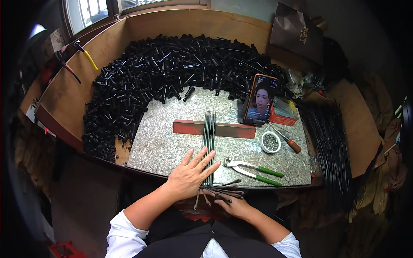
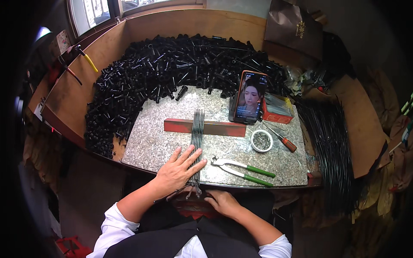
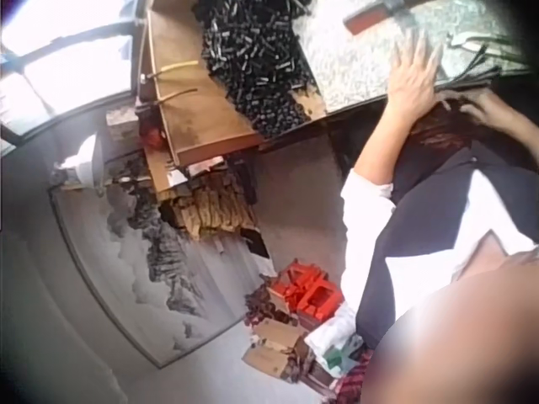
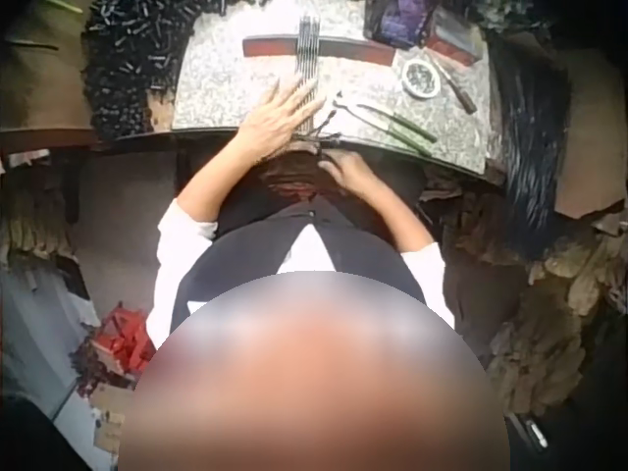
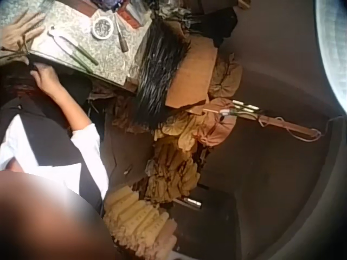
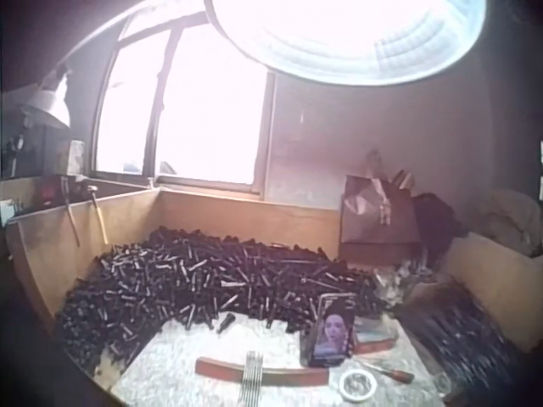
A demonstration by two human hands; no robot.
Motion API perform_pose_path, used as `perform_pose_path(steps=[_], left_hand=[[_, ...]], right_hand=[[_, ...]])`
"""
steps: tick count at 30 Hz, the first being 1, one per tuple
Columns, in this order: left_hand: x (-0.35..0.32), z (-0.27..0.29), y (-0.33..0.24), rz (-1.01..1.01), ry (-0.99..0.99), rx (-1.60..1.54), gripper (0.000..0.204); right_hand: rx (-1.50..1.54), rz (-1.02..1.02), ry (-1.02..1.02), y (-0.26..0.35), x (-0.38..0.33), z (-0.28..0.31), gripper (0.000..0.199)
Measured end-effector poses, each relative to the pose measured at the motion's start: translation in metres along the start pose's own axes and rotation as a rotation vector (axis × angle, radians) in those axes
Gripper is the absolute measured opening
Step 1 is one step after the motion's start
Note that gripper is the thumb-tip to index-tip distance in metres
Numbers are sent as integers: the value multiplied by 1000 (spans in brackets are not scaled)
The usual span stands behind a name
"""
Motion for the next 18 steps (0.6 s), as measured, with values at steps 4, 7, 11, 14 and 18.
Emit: perform_pose_path(steps=[4,7,11,14,18], left_hand=[[-2,2,1,33,-19,38,82],[-4,4,1,47,-56,38,81],[-4,4,1,46,-74,-36,78],[-4,8,2,50,-97,-140,77],[-3,2,3,32,-70,-84,72]], right_hand=[[126,81,-43,43,8,17,20],[4,160,-123,48,8,24,27],[62,128,-235,68,12,44,21],[130,90,-192,71,9,57,26],[110,76,-345,78,3,105,20]])
Point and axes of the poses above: each hand's wrist, its own x-axis towards the middle knuckle, its own z-axis out of the back of the hand, y = z × x, the point moved 6 cm from there along x, towards the middle knuckle, and after that the axes turned 2 degrees about z, right-handed, at the moved point
